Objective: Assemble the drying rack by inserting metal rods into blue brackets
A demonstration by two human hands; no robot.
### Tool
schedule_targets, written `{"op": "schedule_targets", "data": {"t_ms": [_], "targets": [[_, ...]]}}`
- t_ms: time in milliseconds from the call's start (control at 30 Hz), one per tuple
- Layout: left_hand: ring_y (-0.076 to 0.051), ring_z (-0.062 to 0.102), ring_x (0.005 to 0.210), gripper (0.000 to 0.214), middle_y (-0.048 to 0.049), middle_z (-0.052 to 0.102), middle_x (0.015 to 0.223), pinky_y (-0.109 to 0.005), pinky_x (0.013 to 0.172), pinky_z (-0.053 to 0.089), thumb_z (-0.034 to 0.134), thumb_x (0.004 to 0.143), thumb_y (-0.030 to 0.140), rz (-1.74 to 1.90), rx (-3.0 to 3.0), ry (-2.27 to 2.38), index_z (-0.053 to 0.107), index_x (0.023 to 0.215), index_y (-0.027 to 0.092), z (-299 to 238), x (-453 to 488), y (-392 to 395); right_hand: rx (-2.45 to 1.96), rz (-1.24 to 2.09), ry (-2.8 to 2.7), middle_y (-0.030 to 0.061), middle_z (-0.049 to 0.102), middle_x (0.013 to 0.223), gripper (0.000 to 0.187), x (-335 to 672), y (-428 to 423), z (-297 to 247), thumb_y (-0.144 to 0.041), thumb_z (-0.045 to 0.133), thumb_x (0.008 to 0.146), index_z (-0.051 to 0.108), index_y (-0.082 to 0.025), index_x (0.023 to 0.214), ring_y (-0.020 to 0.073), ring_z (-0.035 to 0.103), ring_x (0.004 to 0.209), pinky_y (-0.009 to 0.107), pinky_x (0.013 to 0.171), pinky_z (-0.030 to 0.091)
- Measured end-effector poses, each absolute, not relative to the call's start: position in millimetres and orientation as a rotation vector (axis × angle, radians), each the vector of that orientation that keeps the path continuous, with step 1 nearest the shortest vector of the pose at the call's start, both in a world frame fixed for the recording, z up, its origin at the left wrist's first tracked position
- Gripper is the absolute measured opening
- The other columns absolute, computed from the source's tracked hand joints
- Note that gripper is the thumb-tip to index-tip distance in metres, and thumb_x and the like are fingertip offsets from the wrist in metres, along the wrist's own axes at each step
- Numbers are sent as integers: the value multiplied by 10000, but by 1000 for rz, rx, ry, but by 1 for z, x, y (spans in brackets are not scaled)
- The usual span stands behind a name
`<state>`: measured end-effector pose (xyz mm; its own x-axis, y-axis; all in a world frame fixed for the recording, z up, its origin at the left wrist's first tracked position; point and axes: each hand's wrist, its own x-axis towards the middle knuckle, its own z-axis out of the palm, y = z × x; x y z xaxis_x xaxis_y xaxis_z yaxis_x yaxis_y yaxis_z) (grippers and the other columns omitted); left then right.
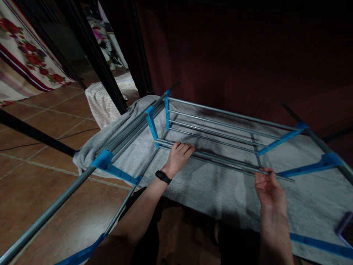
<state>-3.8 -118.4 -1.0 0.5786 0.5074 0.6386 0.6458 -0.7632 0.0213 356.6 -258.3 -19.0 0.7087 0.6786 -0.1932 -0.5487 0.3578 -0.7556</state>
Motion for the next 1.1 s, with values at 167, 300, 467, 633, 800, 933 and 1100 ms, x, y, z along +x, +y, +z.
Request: {"op": "schedule_targets", "data": {"t_ms": [167, 300, 467, 633, 800, 933, 1100], "targets": [[-200, 618, 956, 413, -102, 695, 1115, -418, 918, 443, 424, 909, 38, -894, -2624, -982, 649, 1217, 198, 9, -3, -117, -923, 806, -161, -38, 723, 899, 143, 356, -257, -18, -245, 780, 803, 680, -198, 893, 88, 711, 901, 247, 936, 578], [-222, 611, 953, 394, -105, 695, 1065, -444, 933, 434, 435, 901, 39, -896, -2594, -957, 655, 1189, 194, 22, 1, -107, -909, 780, -147, -37, 723, 889, 86, 354, -252, -12, -231, 745, 833, 687, -197, 886, 86, 710, 892, 239, 902, 588], [-246, 601, 931, 357, -104, 688, 1001, -457, 911, 424, 466, 897, 56, -953, -2553, -979, 646, 1177, 186, 30, 5, -98, -900, 726, -126, -27, 721, 854, 31, 352, -241, 2, -214, 707, 860, 688, -189, 860, 87, 708, 845, 233, 854, 600], [-257, 588, 901, 344, -98, 679, 968, -436, 844, 413, 484, 884, 64, -959, -2545, -997, 633, 1173, 177, 24, 6, -97, -902, 715, -166, -13, 710, 845, 15, 352, -238, 5, -193, 691, 844, 694, -180, 850, 104, 704, 830, 248, 836, 610], [-249, 582, 886, 324, -93, 662, 921, -426, 808, 408, 474, 895, 75, -955, -2581, -1007, 644, 1149, 181, 22, 5, -97, -891, 686, -163, -23, 698, 867, 45, 347, -245, -7, -179, 718, 808, 697, -195, 844, 96, 692, 854, 245, 880, 596], [-241, 573, 867, 312, -87, 654, 893, -421, 797, 403, 462, 911, 81, -960, -2588, -1013, 655, 1134, 183, 20, 2, -100, -904, 724, -132, -28, 696, 874, 64, 345, -245, -14, -185, 719, 798, 683, -211, 844, 106, 687, 872, 260, 886, 592], [-228, 562, 851, 315, -71, 664, 902, -412, 801, 404, 482, 894, 66, -969, -2575, -1024, 655, 1130, 183, 16, 1, -102, -860, 782, -124, -9, 679, 895, 92, 346, -245, -12, -174, 657, 790, 668, -173, 881, 117, 688, 895, 273, 873, 605]]}}
